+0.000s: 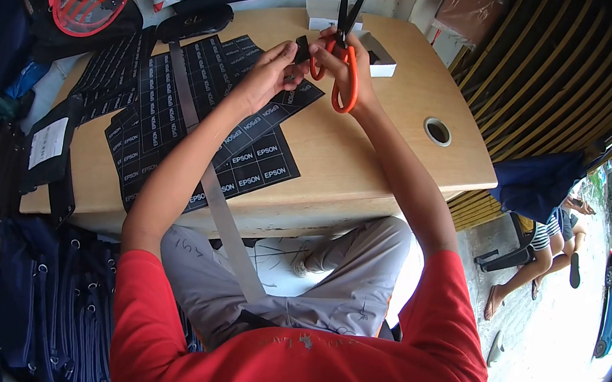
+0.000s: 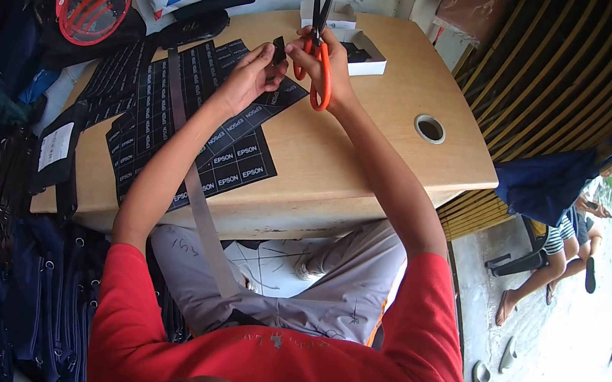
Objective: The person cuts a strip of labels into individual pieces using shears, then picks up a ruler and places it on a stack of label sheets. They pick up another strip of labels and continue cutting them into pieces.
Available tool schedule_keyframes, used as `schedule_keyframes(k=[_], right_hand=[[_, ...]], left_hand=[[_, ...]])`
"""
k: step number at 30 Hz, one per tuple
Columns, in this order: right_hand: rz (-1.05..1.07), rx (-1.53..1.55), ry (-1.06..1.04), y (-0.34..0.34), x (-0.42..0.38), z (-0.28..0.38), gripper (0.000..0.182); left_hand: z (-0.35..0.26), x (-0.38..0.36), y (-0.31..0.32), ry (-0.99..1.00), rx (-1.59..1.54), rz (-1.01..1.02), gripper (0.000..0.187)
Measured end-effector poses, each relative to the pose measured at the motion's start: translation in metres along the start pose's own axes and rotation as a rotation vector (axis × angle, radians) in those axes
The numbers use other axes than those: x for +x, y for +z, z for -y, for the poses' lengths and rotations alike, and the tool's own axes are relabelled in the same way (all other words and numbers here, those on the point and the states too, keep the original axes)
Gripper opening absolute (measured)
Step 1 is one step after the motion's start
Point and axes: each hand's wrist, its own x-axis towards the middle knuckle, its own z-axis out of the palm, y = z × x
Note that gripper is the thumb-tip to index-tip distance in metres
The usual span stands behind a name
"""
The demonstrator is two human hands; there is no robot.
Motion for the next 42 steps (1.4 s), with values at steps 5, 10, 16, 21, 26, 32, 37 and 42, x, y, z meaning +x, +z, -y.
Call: schedule_keyframes(k=[5,10,16,21,26,32,37,42], right_hand=[[0.009,-0.037,0.033,0.002,0.001,-0.011,0.031],[-0.028,-0.031,0.03,0.0,0.002,-0.011,0.031],[0.036,-0.007,-0.059,0.002,-0.002,-0.002,0.031],[0.078,-0.014,-0.05,0.007,-0.006,0.001,0.029],[0.055,0.038,-0.111,0.01,-0.007,0.007,0.03],[0.133,-0.185,-0.275,0.014,-0.014,0.007,0.029],[0.139,-0.117,-0.288,0.017,-0.015,0.007,0.03],[0.095,-0.043,-0.273,0.019,-0.012,-0.003,0.028]], left_hand=[[0.008,0.003,-0.007,0.023,0.104,0.011,0.027],[0.001,0.002,0.001,-0.121,-0.086,-0.057,0.046],[-0.003,0.002,-0.002,-0.31,-0.372,0.225,0.054],[-0.006,0.0,0.002,-0.349,-0.516,0.179,0.051],[-0.011,-0.003,0.005,-0.367,-0.564,0.281,0.05],[-0.011,-0.011,0.012,-0.501,-0.537,0.456,0.046],[-0.004,-0.005,0.003,-0.409,-0.702,0.51,0.038],[-0.004,-0.003,0.002,-0.336,-0.688,0.433,0.034]])
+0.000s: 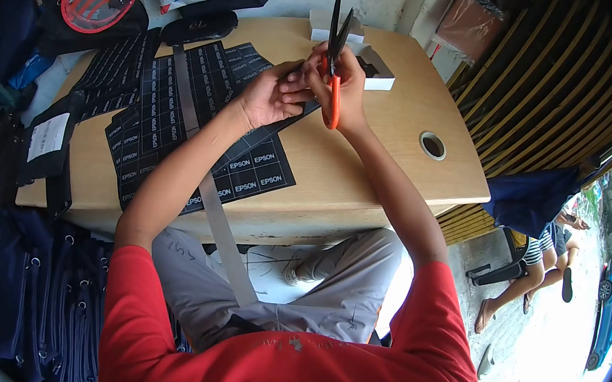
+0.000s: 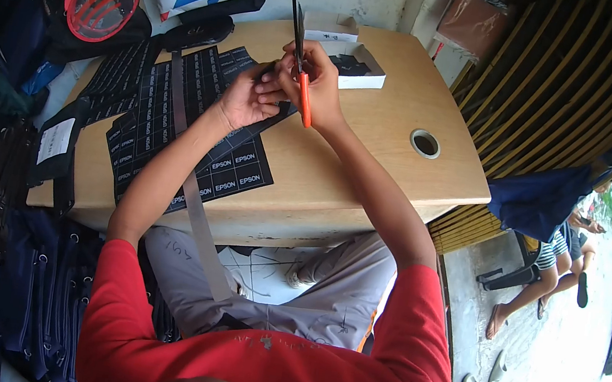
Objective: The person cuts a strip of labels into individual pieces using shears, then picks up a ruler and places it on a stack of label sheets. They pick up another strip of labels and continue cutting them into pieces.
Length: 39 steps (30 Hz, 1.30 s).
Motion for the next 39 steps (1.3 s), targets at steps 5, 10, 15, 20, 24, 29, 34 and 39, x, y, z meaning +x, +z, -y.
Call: schedule_keyframes(k=[5,10,15,20,24,29,34,39], right_hand=[[-0.124,-0.045,0.131,-0.003,0.004,-0.001,0.017],[-0.09,-0.08,0.291,-0.011,0.004,-0.009,0.022],[0.068,-0.172,0.094,-0.01,0.0,-0.021,0.026],[-0.026,-0.069,0.193,-0.014,0.003,-0.02,0.028],[-0.034,-0.114,0.202,-0.02,0.004,-0.019,0.026],[0.015,-0.146,0.21,-0.018,0.002,-0.017,0.026],[0.051,-0.142,0.243,-0.017,0.001,-0.016,0.026],[-0.107,-0.104,0.213,-0.017,0.002,-0.023,0.028]], left_hand=[[0.006,0.004,0.003,0.495,1.072,-0.667,0.036],[0.003,0.006,-0.007,0.592,1.117,-0.773,0.036],[0.003,0.006,-0.007,0.56,1.021,-0.811,0.033],[-0.003,0.004,-0.013,0.569,1.028,-0.763,0.036],[-0.004,0.002,-0.011,0.574,1.0,-0.732,0.044],[-0.003,0.003,-0.014,0.513,1.066,-0.73,0.032],[-0.002,0.005,-0.017,0.533,1.151,-0.644,0.023],[-0.002,0.004,-0.013,0.507,1.151,-0.656,0.019]])
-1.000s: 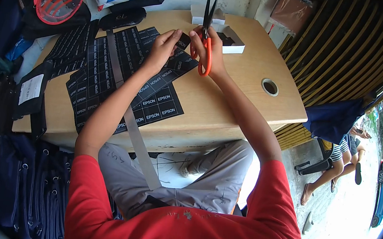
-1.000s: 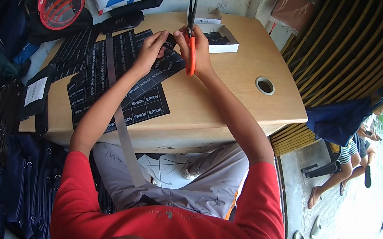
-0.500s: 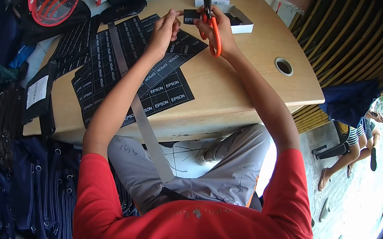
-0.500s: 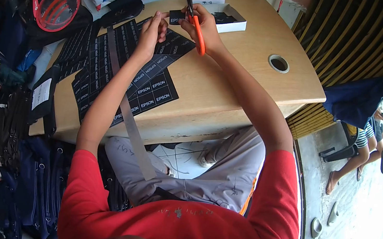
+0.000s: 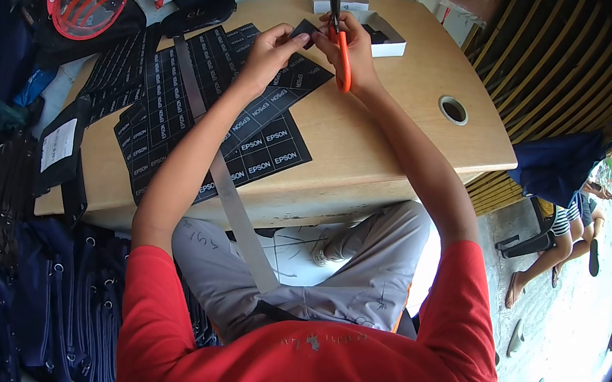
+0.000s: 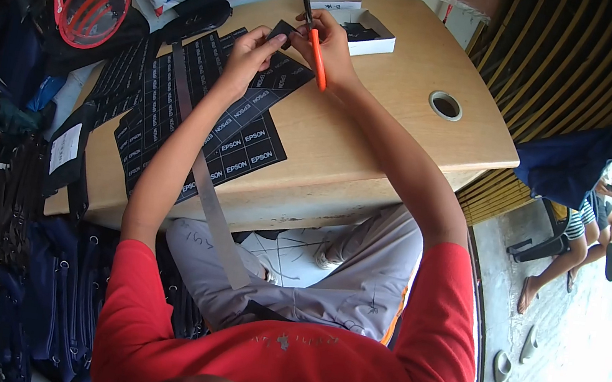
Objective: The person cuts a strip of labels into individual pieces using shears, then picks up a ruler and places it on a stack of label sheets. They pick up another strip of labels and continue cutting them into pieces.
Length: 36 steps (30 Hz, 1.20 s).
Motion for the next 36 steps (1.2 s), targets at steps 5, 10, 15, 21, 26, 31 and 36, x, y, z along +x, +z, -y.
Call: schedule_keyframes(k=[5,10,15,21,26,31,36], right_hand=[[-0.029,0.093,0.033,-0.005,0.003,-0.001,0.029],[0.005,0.086,0.031,-0.003,0.002,-0.002,0.029],[-0.018,0.12,0.03,-0.002,0.002,-0.003,0.029],[-0.069,0.113,0.022,-0.003,0.004,-0.003,0.028],[-0.053,0.009,0.137,0.004,0.001,0.005,0.037],[0.051,0.035,0.24,0.012,-0.004,0.013,0.05],[0.122,-0.035,0.233,0.029,-0.016,0.022,0.054]], left_hand=[[0.002,-0.001,0.003,-0.021,0.02,0.094,0.018],[0.002,-0.001,-0.002,-0.045,0.039,0.137,0.015],[0.0,-0.002,0.001,-0.032,0.068,0.107,0.016],[-0.002,-0.002,0.001,-0.014,0.012,0.065,0.019],[-0.001,0.0,0.002,0.02,-0.011,-0.015,0.02],[-0.011,0.004,-0.005,0.148,-0.026,-0.188,0.026],[-0.029,0.004,-0.01,0.274,-0.046,-0.305,0.026]])
